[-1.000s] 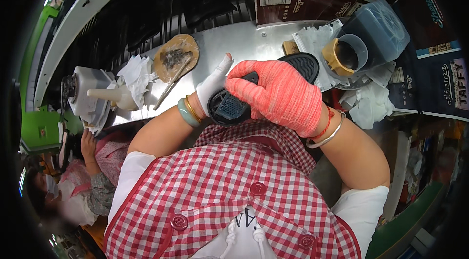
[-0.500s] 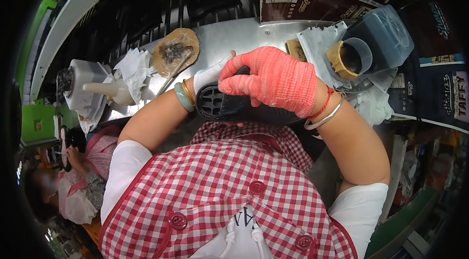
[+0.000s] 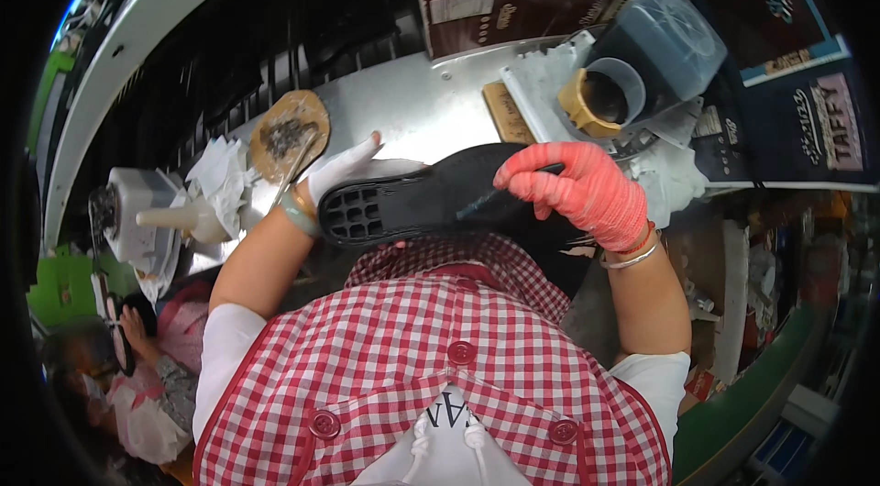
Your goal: The person scrubs the soles of black slipper-style shoes using a blue sponge. They repeatedly dip the sponge into a small container of dark liquid and wipe the textured bottom of each shoe. After cleaning, the person places the shoes on a green conveyor belt. The task is performed in a repetitive cycle throughout the video.
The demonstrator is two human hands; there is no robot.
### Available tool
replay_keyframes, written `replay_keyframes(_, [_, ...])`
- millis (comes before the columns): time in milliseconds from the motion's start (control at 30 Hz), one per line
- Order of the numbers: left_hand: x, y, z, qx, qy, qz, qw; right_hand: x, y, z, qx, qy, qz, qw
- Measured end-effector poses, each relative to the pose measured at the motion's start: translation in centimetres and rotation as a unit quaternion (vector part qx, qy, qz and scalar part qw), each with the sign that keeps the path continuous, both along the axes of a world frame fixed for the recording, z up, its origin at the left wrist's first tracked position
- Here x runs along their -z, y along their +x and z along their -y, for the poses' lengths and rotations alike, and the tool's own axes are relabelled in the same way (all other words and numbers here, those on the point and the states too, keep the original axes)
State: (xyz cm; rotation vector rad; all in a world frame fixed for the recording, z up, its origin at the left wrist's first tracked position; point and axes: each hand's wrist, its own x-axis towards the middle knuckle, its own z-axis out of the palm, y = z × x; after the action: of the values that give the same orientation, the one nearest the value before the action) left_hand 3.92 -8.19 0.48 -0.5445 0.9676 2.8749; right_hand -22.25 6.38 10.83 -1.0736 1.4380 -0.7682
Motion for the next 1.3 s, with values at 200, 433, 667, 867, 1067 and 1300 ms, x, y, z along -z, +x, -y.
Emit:
replay_keyframes(200, [-1.1, 2.1, 2.7, -0.209, -0.216, -0.200, 0.933, -1.7, -4.6, -2.2, 0.311, -0.203, -0.050, 0.927])
replay_keyframes(433, [-0.1, 2.3, -5.0, -0.299, 0.127, 0.029, 0.945, 1.3, -8.9, -1.6, 0.391, -0.204, -0.131, 0.888])
replay_keyframes(667, [1.8, 1.9, -8.2, -0.340, 0.148, 0.092, 0.924, 3.1, -9.5, -0.2, 0.380, -0.185, -0.132, 0.896])
replay_keyframes(867, [2.0, -0.1, -8.6, -0.299, 0.179, -0.031, 0.937, 2.6, -10.3, -1.6, 0.377, -0.167, -0.083, 0.907])
replay_keyframes(1067, [1.1, -3.9, -7.4, -0.229, 0.211, -0.182, 0.933, 2.1, -2.9, -2.1, 0.361, -0.189, 0.125, 0.905])
replay_keyframes(1300, [-1.7, -5.9, -7.5, -0.248, 0.163, -0.206, 0.932, 1.1, 4.0, -0.6, 0.317, -0.212, 0.205, 0.901])
